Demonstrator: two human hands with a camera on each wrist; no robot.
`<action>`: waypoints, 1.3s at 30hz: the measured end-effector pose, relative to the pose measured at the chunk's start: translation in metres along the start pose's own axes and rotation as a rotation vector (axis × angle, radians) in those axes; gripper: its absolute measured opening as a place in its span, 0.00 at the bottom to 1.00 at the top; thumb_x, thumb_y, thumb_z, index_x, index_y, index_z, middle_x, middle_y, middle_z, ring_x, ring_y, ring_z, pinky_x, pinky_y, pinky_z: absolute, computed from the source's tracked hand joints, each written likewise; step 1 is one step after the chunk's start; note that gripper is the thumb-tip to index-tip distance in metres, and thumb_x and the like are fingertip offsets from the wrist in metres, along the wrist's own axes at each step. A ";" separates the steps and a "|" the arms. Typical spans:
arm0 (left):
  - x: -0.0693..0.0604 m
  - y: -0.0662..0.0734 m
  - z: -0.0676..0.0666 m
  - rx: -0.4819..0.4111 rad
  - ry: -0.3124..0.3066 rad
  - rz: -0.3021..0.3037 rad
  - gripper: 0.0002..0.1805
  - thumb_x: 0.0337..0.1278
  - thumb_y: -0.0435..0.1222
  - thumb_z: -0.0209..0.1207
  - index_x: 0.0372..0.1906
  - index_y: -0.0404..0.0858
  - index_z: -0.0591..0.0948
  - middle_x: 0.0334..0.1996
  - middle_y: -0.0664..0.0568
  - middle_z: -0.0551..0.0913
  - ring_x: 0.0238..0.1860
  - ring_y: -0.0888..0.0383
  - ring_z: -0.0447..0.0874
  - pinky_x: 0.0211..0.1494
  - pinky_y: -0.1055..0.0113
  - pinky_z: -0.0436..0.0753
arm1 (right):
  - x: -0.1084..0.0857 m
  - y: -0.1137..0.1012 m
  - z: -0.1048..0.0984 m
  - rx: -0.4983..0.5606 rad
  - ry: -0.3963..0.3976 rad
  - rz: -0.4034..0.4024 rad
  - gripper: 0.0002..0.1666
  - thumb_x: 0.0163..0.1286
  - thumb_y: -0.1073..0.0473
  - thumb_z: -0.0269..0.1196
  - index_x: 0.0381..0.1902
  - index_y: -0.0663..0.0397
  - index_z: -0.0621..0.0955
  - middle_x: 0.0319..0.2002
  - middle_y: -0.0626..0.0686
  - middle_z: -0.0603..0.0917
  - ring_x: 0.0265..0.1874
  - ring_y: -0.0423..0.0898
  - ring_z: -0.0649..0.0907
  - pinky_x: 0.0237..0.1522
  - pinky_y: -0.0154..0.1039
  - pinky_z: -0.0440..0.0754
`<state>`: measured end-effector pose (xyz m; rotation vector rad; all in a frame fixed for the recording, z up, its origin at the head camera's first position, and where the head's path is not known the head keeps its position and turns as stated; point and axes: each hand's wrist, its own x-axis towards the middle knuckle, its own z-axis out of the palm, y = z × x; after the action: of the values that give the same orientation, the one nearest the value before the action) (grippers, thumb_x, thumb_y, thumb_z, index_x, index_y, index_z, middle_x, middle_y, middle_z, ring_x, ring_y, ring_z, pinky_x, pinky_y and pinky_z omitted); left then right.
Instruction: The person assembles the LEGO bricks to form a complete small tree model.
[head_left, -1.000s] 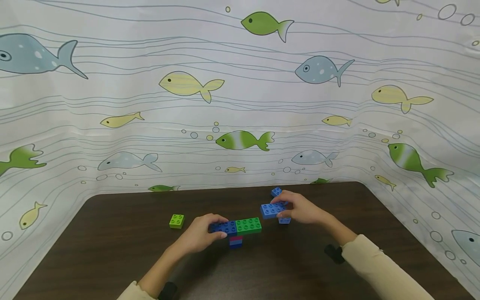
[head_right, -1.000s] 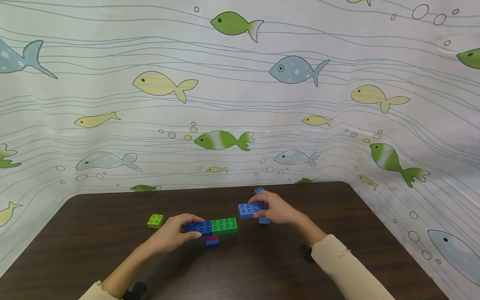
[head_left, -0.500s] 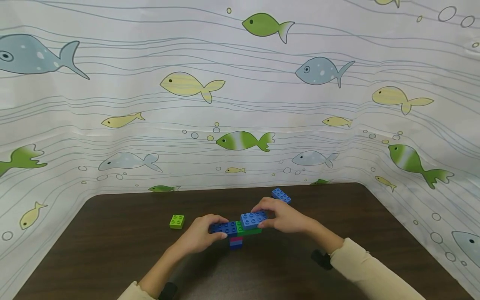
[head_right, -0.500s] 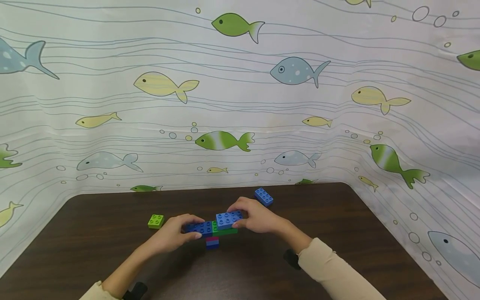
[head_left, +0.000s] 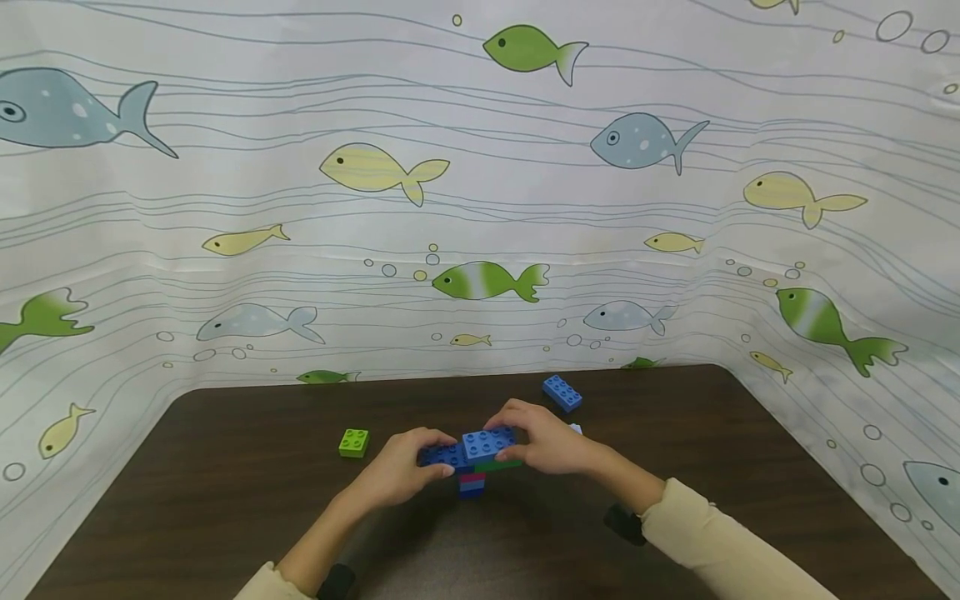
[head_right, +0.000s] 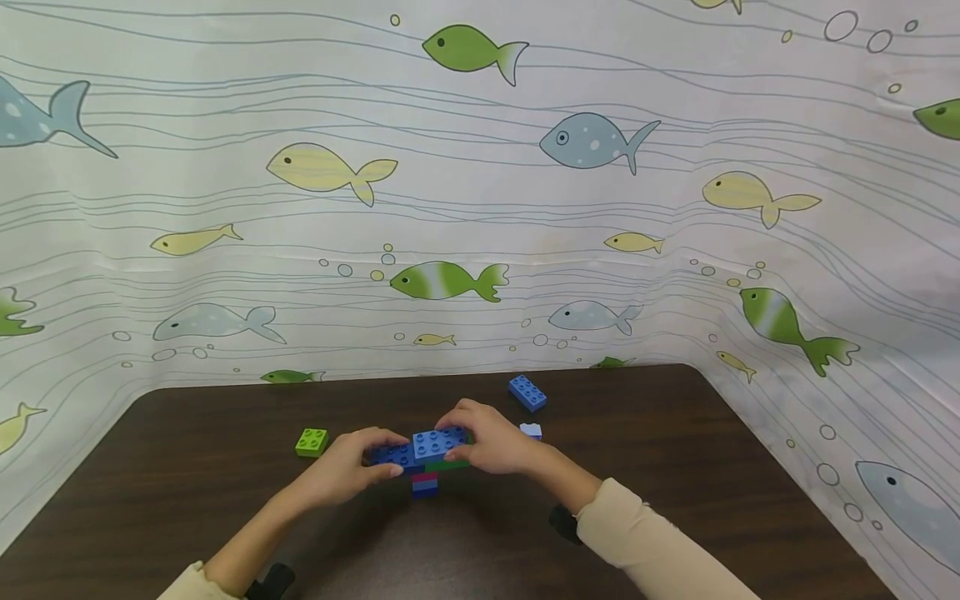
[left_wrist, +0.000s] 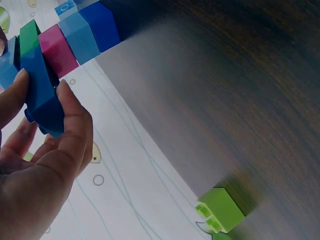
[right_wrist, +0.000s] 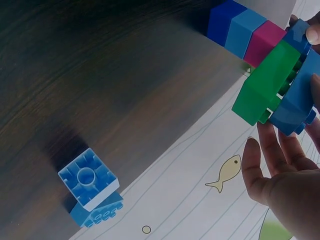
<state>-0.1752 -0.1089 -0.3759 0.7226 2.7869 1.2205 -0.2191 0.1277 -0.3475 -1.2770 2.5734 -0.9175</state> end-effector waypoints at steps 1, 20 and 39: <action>0.000 0.000 0.000 0.000 0.000 -0.003 0.16 0.53 0.35 0.62 0.46 0.32 0.78 0.44 0.44 0.79 0.42 0.50 0.76 0.47 0.51 0.75 | 0.000 0.000 0.001 0.003 -0.002 0.003 0.17 0.60 0.60 0.64 0.47 0.56 0.78 0.40 0.47 0.75 0.36 0.42 0.72 0.37 0.39 0.75; 0.001 0.000 -0.001 0.000 -0.019 0.000 0.17 0.54 0.35 0.62 0.47 0.32 0.77 0.45 0.42 0.78 0.45 0.47 0.77 0.48 0.50 0.75 | 0.005 0.001 0.004 -0.009 -0.017 0.020 0.18 0.60 0.59 0.65 0.48 0.56 0.78 0.40 0.46 0.74 0.36 0.42 0.72 0.39 0.38 0.75; 0.006 0.003 0.008 -0.060 0.014 0.006 0.18 0.60 0.43 0.55 0.51 0.38 0.74 0.43 0.44 0.80 0.46 0.47 0.78 0.46 0.52 0.77 | 0.005 0.000 0.003 0.003 -0.005 0.011 0.19 0.58 0.60 0.65 0.48 0.58 0.78 0.38 0.47 0.75 0.34 0.41 0.73 0.37 0.37 0.76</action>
<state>-0.1780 -0.0989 -0.3779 0.7220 2.7478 1.3098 -0.2212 0.1221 -0.3490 -1.2612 2.5713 -0.9147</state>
